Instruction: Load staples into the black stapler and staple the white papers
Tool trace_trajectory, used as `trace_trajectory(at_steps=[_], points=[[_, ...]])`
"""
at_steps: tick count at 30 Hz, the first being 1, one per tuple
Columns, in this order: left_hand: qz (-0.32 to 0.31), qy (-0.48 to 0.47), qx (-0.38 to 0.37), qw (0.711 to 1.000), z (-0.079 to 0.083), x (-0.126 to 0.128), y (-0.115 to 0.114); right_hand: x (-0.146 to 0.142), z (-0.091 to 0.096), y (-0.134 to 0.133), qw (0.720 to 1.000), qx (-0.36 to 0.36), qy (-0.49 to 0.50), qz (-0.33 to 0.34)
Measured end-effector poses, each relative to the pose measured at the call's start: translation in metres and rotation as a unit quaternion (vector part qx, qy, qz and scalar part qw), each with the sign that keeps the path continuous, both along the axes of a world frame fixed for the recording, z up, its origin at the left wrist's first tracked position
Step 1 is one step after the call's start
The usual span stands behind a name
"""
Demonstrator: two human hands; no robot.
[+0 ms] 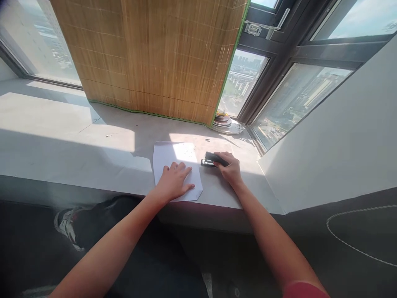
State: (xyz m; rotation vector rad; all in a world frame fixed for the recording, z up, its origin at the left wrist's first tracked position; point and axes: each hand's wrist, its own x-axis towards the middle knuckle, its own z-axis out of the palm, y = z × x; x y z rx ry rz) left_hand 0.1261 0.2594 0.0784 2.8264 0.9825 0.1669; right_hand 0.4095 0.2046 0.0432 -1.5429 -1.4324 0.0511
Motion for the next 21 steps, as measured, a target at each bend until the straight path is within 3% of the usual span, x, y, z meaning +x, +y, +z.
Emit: trace_trajectory(at_steps=[7,13,21], points=[[-0.030,0.010,-0.011,0.999,0.003,-0.005,0.012,0.005,0.012,0.023,0.995,-0.040,-0.016,0.090],[-0.053,0.016,-0.025,0.998,0.006,-0.007,0.031,0.016,0.008,0.027,0.997,-0.026,0.000,0.075],[-0.094,0.034,-0.064,0.993,0.003,-0.007,0.044,-0.001,0.008,0.028,0.990,-0.055,0.016,0.128]])
